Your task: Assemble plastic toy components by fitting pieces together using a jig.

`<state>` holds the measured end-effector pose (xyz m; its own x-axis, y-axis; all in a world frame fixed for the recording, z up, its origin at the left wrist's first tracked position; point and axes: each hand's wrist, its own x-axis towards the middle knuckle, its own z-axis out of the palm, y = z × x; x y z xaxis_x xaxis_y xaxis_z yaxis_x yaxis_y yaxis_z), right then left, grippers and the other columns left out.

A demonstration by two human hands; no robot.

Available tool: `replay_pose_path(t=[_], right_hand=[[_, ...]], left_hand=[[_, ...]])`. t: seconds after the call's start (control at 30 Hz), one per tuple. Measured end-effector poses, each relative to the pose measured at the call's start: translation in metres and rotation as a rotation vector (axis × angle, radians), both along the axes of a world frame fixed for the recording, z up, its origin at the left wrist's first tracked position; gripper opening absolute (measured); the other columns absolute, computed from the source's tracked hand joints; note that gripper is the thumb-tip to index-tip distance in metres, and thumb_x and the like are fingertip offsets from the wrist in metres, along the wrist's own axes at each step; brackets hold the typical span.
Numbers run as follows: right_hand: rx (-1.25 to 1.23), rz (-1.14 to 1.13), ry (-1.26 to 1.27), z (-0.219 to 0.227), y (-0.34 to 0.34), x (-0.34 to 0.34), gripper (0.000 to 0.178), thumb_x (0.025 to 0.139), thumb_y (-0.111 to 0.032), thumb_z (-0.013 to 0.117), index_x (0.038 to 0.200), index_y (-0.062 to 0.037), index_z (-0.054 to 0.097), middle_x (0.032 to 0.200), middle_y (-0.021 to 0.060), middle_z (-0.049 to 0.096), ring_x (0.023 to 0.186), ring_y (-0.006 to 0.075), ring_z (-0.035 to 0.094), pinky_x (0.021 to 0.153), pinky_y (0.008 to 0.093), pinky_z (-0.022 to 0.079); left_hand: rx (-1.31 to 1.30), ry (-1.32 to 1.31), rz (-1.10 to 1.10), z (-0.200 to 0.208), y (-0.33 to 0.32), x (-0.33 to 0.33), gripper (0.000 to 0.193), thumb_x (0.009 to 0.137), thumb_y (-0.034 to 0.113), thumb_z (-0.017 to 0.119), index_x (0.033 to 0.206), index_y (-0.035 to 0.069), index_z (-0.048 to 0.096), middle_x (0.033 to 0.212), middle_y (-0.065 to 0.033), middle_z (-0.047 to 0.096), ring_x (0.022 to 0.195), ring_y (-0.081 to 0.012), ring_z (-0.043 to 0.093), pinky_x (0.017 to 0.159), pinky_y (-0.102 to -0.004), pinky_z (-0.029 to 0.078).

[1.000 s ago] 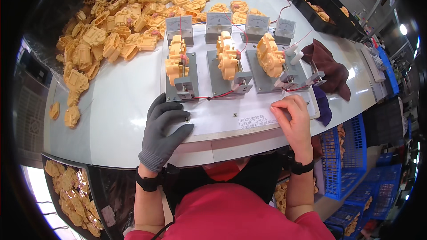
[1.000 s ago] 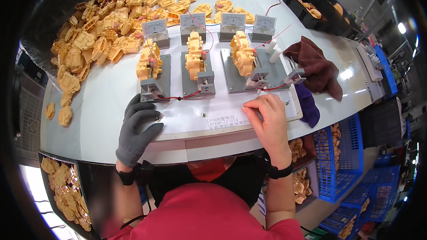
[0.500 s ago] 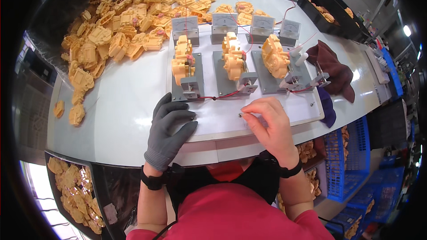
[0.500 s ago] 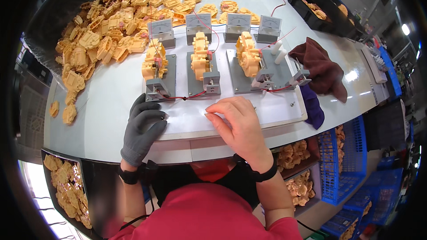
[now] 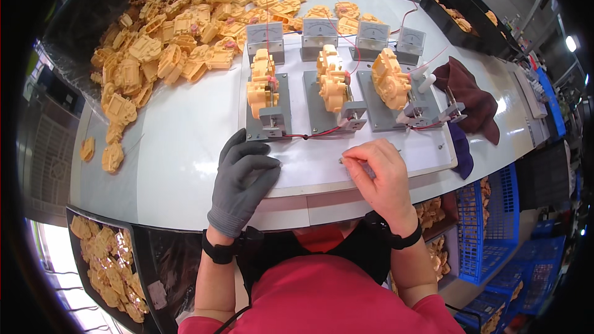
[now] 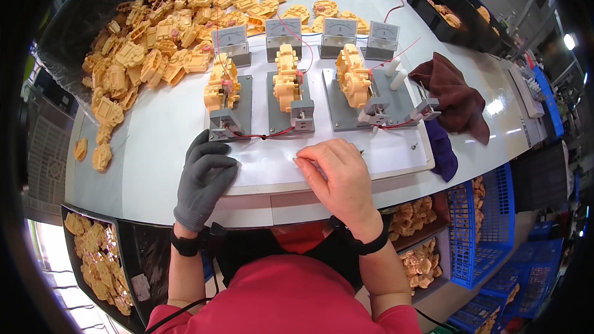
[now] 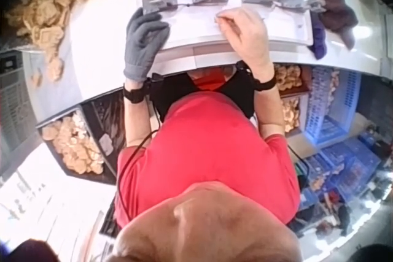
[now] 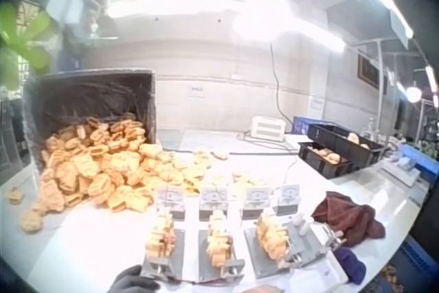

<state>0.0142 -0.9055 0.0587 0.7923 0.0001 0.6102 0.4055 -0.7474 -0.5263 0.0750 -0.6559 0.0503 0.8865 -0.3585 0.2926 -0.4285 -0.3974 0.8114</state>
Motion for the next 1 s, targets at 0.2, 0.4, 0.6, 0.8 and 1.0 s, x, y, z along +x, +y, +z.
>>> replay_pose_path(t=[0.2, 0.4, 0.6, 0.8, 1.0], right_hand=[[0.003, -0.004, -0.011, -0.0004, 0.0008, 0.0004, 0.013, 0.081, -0.007, 0.074, 0.089, -0.0071, 0.064, 0.081, 0.0042, 0.065, 0.075, 0.0252, 0.060, 0.069, 0.0367, 0.045], [0.002, -0.006, -0.018, 0.0003, 0.0002, 0.0002, 0.013, 0.081, -0.006, 0.074, 0.089, -0.0071, 0.064, 0.079, 0.0042, 0.065, 0.073, 0.0249, 0.059, 0.067, 0.0366, 0.044], [-0.006, -0.006, -0.020, -0.0012, 0.0016, 0.0007, 0.013, 0.080, -0.006, 0.075, 0.089, -0.0071, 0.064, 0.079, 0.0040, 0.064, 0.071, 0.0242, 0.059, 0.066, 0.0361, 0.044], [-0.014, -0.010, -0.031, -0.0016, 0.0008, 0.0007, 0.013, 0.080, -0.007, 0.075, 0.088, -0.0072, 0.064, 0.078, 0.0039, 0.064, 0.071, 0.0240, 0.059, 0.065, 0.0360, 0.044], [-0.022, -0.018, -0.034, -0.0013, 0.0019, 0.0006, 0.013, 0.080, -0.007, 0.075, 0.088, -0.0075, 0.064, 0.077, 0.0035, 0.064, 0.071, 0.0236, 0.059, 0.065, 0.0359, 0.044]], left_hand=[[0.058, -0.080, 0.004, 0.0010, -0.0003, -0.0014, 0.013, 0.080, 0.009, 0.075, 0.093, 0.010, 0.072, 0.111, -0.0070, 0.065, 0.133, -0.0358, 0.043, 0.109, -0.0442, 0.038], [0.045, -0.083, 0.005, -0.0012, -0.0009, -0.0003, 0.013, 0.080, 0.009, 0.075, 0.093, 0.011, 0.072, 0.111, -0.0067, 0.065, 0.133, -0.0357, 0.043, 0.109, -0.0442, 0.039], [0.044, -0.077, 0.010, -0.0026, 0.0008, -0.0015, 0.014, 0.080, 0.009, 0.076, 0.094, 0.011, 0.072, 0.111, -0.0065, 0.065, 0.134, -0.0352, 0.043, 0.109, -0.0441, 0.039], [0.056, -0.042, 0.019, 0.0035, -0.0012, -0.0025, 0.014, 0.081, 0.009, 0.076, 0.094, 0.010, 0.072, 0.112, -0.0066, 0.066, 0.135, -0.0350, 0.042, 0.110, -0.0441, 0.038], [0.040, -0.021, 0.026, 0.0008, -0.0002, -0.0015, 0.013, 0.081, 0.009, 0.075, 0.094, 0.008, 0.072, 0.112, -0.0072, 0.067, 0.134, -0.0345, 0.043, 0.110, -0.0436, 0.038]])
